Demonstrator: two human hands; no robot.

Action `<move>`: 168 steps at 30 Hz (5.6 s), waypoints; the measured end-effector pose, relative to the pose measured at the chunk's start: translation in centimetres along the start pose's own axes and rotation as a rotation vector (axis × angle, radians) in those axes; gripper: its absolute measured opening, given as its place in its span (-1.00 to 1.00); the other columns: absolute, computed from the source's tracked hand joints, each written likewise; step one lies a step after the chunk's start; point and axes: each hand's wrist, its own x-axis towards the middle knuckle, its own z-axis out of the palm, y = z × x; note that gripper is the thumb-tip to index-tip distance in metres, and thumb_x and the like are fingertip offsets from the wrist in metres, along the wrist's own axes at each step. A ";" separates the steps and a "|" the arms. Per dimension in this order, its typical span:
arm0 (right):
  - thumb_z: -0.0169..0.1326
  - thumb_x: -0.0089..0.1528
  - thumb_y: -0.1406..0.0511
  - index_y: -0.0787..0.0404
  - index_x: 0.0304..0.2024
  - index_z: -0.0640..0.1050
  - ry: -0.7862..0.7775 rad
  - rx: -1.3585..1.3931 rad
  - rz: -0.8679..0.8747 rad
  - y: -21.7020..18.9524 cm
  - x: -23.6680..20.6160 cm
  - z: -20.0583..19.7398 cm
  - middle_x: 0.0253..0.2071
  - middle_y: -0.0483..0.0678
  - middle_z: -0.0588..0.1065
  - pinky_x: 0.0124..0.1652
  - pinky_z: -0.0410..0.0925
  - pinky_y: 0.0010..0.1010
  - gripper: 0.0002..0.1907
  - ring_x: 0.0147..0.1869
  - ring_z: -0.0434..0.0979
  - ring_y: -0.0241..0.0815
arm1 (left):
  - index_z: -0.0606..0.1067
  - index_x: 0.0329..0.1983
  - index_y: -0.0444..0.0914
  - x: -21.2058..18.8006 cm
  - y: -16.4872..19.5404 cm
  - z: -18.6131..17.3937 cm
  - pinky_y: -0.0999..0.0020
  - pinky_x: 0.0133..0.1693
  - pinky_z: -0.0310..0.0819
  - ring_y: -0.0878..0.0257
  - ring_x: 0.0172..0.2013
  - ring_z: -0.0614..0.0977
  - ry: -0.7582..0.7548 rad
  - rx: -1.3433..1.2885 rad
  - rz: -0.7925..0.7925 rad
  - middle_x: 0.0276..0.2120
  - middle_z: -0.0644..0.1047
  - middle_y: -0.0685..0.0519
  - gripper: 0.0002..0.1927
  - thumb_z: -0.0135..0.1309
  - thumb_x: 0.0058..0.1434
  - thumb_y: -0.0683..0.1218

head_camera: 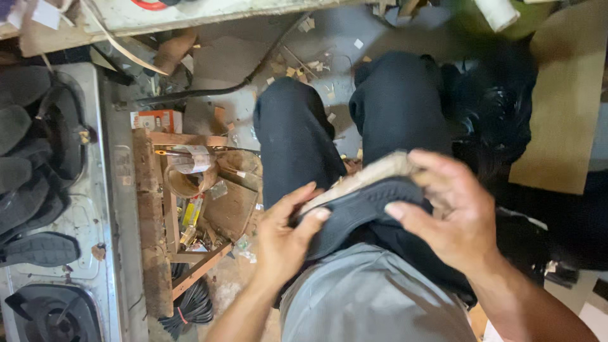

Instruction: The person takes a fabric shoe upper from the shelf, aligns a black rubber sole onto it, and presses the two together on their lap. They use a hammer to tap and set the sole along the edges, trim excess material with a blade, and place the finished shoe back on the shelf with the other completed pairs.

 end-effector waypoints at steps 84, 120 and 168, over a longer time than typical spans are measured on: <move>0.38 0.01 0.50 0.33 -0.38 0.56 -0.299 -0.027 -0.050 0.4 2.4 4.6 -0.35 -0.11 0.53 -0.41 0.47 -0.59 -0.78 -0.37 0.58 -0.43 | 0.45 -0.13 -0.33 3.7 4.6 -2.9 -0.02 0.27 0.42 -0.11 0.12 0.58 -0.198 0.101 0.608 -0.03 0.61 -0.11 -0.71 0.27 0.11 -0.23; 0.36 -0.02 0.22 0.24 -0.44 0.50 -0.405 -0.757 -0.442 3.8 0.1 5.8 -0.41 -0.03 0.47 -0.33 0.39 -0.22 -0.68 -0.32 0.50 0.00 | 0.55 -0.30 -0.31 -1.6 -0.3 -4.4 0.22 0.02 0.55 0.02 0.00 0.62 -0.091 0.454 0.292 -0.09 0.64 -0.03 -0.72 0.38 -0.06 -0.18; 0.44 -0.03 0.38 0.37 -0.09 0.59 -0.295 -0.461 -0.427 3.6 -1.6 -0.8 -0.01 0.09 0.56 -0.07 0.51 -0.34 -0.52 -0.02 0.64 -0.06 | 0.38 0.32 -0.37 3.3 1.1 -2.5 0.03 0.21 0.34 -0.16 0.17 0.53 -0.776 0.365 0.359 0.17 0.52 -0.24 -0.27 0.26 0.10 -0.01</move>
